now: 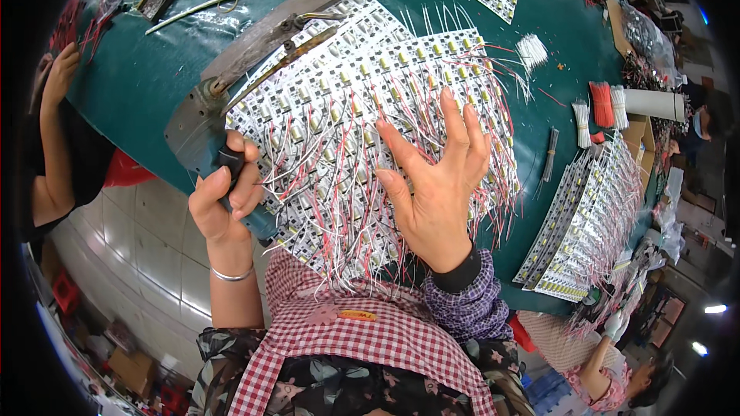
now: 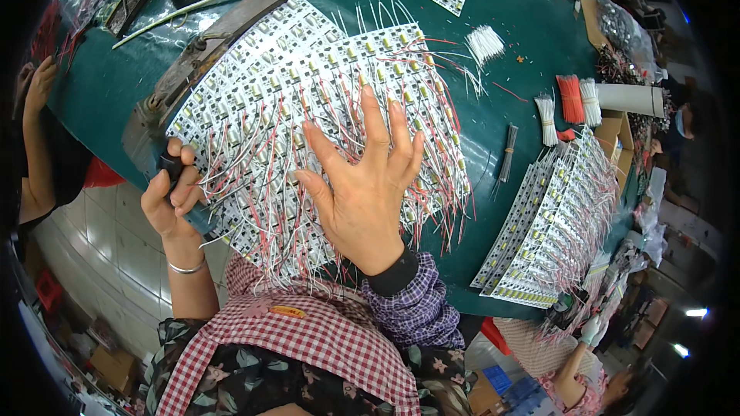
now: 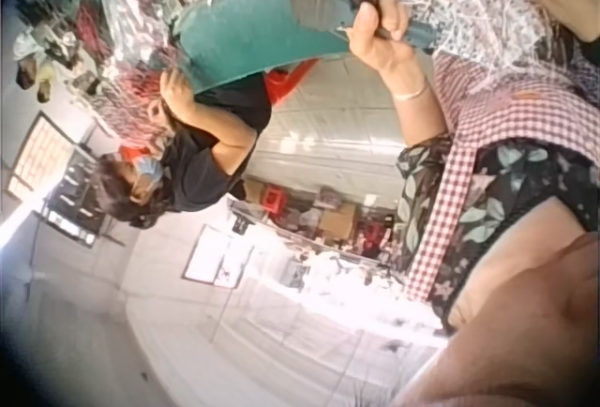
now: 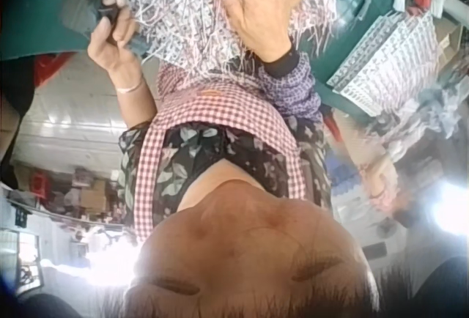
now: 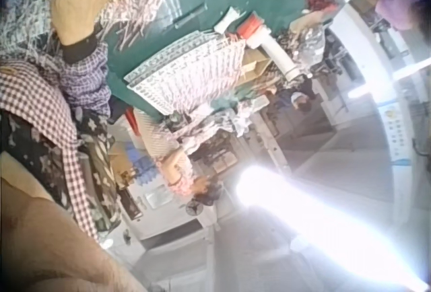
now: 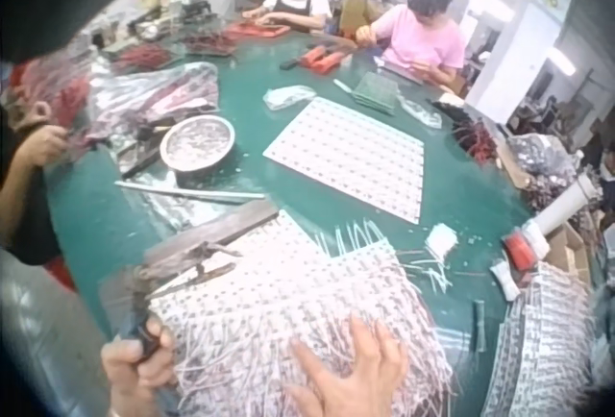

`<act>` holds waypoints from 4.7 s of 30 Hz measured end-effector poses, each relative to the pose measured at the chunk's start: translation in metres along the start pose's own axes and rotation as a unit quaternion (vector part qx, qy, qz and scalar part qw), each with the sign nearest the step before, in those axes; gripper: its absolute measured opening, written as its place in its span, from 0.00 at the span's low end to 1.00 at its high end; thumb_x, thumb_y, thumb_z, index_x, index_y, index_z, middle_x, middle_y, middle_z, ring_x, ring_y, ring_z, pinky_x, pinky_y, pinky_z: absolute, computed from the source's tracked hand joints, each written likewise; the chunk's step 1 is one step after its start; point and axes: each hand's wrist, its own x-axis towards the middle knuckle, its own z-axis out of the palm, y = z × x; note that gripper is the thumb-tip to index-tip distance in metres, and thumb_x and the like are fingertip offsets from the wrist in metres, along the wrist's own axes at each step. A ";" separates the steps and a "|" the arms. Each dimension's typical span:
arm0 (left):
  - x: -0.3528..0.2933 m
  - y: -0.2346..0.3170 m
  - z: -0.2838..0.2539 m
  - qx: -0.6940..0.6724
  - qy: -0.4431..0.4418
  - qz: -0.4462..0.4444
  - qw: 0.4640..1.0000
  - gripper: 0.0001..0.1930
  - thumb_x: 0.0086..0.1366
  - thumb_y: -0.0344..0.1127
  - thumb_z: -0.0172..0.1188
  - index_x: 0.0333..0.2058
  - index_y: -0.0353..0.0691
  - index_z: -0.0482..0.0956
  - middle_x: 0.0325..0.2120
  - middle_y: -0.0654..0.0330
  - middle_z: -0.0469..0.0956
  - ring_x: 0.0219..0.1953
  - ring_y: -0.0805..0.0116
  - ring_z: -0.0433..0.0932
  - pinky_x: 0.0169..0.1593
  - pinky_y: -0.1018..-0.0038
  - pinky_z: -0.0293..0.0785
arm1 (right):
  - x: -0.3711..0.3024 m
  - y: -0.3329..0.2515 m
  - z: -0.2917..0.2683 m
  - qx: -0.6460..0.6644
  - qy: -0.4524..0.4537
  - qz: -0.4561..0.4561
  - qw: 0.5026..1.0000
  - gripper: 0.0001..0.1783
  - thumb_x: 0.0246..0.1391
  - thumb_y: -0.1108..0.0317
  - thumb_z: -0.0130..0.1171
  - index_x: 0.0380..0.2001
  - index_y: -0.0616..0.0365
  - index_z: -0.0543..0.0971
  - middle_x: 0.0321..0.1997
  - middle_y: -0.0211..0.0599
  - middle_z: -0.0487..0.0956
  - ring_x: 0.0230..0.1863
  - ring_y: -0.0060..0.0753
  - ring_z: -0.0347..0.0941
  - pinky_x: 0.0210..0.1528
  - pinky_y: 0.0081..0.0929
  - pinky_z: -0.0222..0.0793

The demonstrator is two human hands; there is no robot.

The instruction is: The recorder uses a soldering iron to attach wires to LED panel components at a factory assembly line station.

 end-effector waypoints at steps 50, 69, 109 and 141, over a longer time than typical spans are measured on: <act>0.000 0.003 -0.007 -0.084 -0.054 0.010 0.995 0.17 0.71 0.24 0.54 0.54 0.30 0.61 0.48 0.40 0.72 0.25 0.77 0.70 0.21 0.85 0.71 | 0.007 0.089 -0.027 -0.042 0.108 0.132 0.984 0.21 0.67 0.49 0.55 0.56 0.43 0.83 0.76 0.53 0.56 0.75 0.61 0.47 0.74 0.60 0.40; -0.002 0.000 -0.004 -0.070 -0.032 0.015 0.997 0.17 0.70 0.24 0.57 0.52 0.30 0.61 0.48 0.41 0.71 0.23 0.76 0.70 0.20 0.85 0.70 | 0.063 0.078 -0.045 -0.103 0.090 0.039 0.990 0.28 0.61 0.60 0.64 0.64 0.46 0.74 0.75 0.55 0.56 0.75 0.65 0.47 0.72 0.71 0.40; 0.002 -0.004 0.010 -0.022 -0.034 0.018 0.999 0.19 0.62 0.30 0.64 0.49 0.29 0.72 0.46 0.44 0.80 0.17 0.81 0.64 0.16 0.83 0.59 | 0.029 -0.060 0.017 -0.003 -0.084 -0.099 0.992 0.26 0.56 0.51 0.67 0.59 0.36 0.81 0.83 0.47 0.46 0.81 0.68 0.34 0.69 0.83 0.29; 0.018 -0.001 0.000 -0.016 -0.150 0.013 0.988 0.16 0.71 0.29 0.55 0.53 0.27 0.73 0.49 0.45 0.76 0.24 0.82 0.61 0.25 0.85 0.61 | -0.124 -0.047 0.016 0.037 -0.005 -0.070 0.997 0.22 0.67 0.44 0.53 0.56 0.37 0.85 0.78 0.54 0.57 0.78 0.61 0.43 0.76 0.54 0.36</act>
